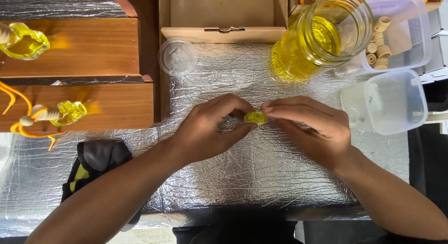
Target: Filling a small glass bottle with fragrance oil using a syringe and assembling the hanging cap by threading a cord through a wooden bead and cap.
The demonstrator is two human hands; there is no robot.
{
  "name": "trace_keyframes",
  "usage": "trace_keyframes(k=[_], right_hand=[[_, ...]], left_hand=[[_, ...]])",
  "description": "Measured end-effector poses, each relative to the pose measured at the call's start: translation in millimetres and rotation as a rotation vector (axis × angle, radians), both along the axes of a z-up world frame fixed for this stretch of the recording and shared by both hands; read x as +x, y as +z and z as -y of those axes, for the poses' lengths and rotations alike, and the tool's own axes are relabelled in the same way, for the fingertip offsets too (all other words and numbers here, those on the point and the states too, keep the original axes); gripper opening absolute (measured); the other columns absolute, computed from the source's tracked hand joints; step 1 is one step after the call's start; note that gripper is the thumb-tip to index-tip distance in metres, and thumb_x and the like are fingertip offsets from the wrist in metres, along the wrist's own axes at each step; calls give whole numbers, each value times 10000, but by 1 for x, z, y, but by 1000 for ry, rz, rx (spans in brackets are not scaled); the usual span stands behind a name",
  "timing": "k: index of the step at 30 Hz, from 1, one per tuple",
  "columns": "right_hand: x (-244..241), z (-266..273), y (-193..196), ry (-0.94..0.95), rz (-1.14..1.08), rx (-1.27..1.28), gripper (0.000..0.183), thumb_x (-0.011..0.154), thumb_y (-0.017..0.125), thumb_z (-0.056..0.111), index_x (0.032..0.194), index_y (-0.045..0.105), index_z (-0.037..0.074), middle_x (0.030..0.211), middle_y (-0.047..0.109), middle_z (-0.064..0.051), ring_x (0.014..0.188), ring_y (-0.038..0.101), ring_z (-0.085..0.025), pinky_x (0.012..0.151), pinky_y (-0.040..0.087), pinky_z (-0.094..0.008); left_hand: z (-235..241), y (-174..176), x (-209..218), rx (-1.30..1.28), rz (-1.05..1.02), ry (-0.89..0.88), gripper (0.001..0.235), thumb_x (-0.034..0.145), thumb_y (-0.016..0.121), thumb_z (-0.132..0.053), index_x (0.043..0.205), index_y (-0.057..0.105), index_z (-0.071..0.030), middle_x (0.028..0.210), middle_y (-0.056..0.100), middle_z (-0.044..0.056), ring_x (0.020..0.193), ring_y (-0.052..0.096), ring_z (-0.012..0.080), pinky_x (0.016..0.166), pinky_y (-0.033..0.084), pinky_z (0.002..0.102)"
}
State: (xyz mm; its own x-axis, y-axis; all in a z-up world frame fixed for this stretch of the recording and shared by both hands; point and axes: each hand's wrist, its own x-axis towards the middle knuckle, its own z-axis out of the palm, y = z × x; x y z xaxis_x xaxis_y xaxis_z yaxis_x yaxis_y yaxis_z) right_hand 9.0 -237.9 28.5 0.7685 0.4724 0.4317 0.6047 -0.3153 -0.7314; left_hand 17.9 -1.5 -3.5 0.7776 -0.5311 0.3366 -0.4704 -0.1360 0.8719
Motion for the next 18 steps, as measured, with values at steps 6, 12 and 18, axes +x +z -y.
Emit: trace_keyframes(k=[6, 12, 18], right_hand=[[0, 4, -4, 66, 171, -83, 303, 880, 810, -96, 1153, 680, -72, 1123, 758, -205, 1042, 795, -308, 957, 672, -360], [1, 0, 6, 53, 396, -222, 243, 891, 811, -105, 1114, 714, -126, 1092, 764, -248, 1015, 787, -351, 932, 658, -368], [0, 2, 6, 56, 454, -243, 252, 929, 797, -116, 1160, 698, -124, 1121, 767, -223, 1030, 795, -331, 919, 659, -352]], left_hand=[[-1, 0, -2, -38, -12, -12, 207, 968, 728, -25, 1131, 604, -46, 1065, 690, 106, 915, 707, 214, 812, 615, 305], [-1, 1, -2, -29, -9, 2, 201, 969, 729, -19, 1123, 605, -55, 1054, 686, 93, 902, 704, 202, 805, 605, 300], [-1, 3, -4, -19, -27, -6, 197, 967, 742, -61, 1111, 608, -67, 1056, 691, 85, 903, 707, 194, 798, 613, 293]])
